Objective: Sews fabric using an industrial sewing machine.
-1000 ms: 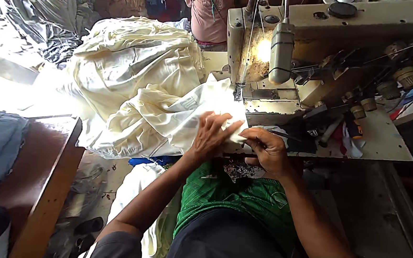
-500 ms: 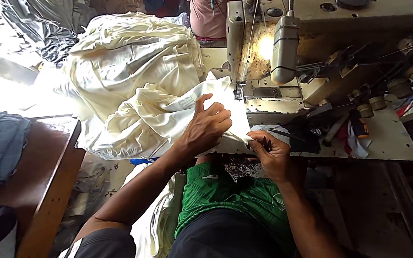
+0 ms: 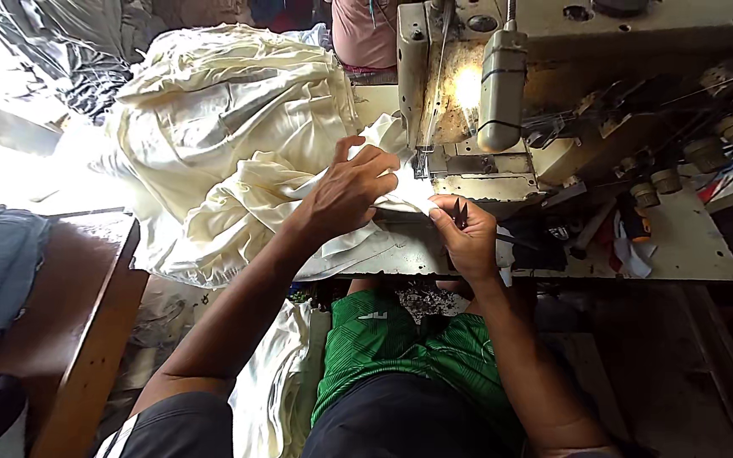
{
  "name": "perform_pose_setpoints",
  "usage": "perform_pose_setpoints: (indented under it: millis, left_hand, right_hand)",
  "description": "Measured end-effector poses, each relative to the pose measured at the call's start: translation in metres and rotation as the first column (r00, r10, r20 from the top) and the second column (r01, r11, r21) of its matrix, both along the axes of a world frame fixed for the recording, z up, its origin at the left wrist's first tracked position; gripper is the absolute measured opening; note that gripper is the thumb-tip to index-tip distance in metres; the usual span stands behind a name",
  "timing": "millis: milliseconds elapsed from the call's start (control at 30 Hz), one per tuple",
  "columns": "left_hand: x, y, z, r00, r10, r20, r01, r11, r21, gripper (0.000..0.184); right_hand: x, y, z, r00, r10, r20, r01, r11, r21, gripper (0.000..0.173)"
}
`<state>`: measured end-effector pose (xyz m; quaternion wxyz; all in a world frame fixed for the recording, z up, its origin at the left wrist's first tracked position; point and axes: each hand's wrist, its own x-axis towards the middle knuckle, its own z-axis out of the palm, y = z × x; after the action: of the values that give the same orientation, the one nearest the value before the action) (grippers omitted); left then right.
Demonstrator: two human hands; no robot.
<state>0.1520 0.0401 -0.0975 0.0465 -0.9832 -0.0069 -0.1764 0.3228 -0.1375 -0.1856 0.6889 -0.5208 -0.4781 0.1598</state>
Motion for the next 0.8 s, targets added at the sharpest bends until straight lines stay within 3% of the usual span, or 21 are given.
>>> perform_pose_setpoints:
  millis: [133,233,333,433,533,600,700,800]
  left_hand:
    - [-0.027,-0.002,0.026,0.981,0.130,-0.147,-0.139,0.989,-0.053,0.059]
    - [-0.047,-0.003,0.049,0.989,0.094,-0.111,-0.107,0.987,-0.116,0.044]
    - [-0.063,-0.013,0.074,0.995,0.015,0.094,0.013,0.957,-0.290,0.023]
    - [-0.064,-0.026,0.083,0.958,0.042,0.283,0.074,0.919,-0.387,0.014]
    - [-0.048,-0.034,0.057,0.988,0.055,0.144,0.005,0.922,-0.387,0.035]
    - [-0.040,-0.030,0.023,0.995,0.079,-0.065,-0.092,0.968,-0.233,0.048]
    - [-0.050,-0.020,0.004,0.984,0.102,-0.145,-0.122,0.983,-0.139,0.022]
    - [-0.071,-0.020,0.041,0.992,0.126,0.019,-0.117,0.960,-0.256,0.015]
  right_hand:
    - [0.006,0.004,0.008,0.997,0.017,0.079,-0.014,0.999,-0.037,0.013]
    - [0.013,0.002,0.026,0.978,0.040,0.204,-0.009,0.989,-0.149,0.022]
    - [0.014,0.007,0.044,0.914,0.016,0.405,0.087,0.968,-0.234,0.026]
    - [0.012,0.012,0.055,0.818,-0.017,0.574,0.150,0.971,-0.185,0.019]
    - [0.016,0.013,0.061,0.787,0.030,0.616,0.116,0.974,-0.197,0.017]
    - [0.020,0.012,0.060,0.801,0.051,0.596,0.096,0.973,-0.212,0.017]
    - [0.024,0.010,0.057,0.803,0.062,0.593,0.068,0.979,-0.195,0.020]
    - [0.033,0.028,0.052,0.814,0.082,0.575,0.044,0.978,-0.202,0.020]
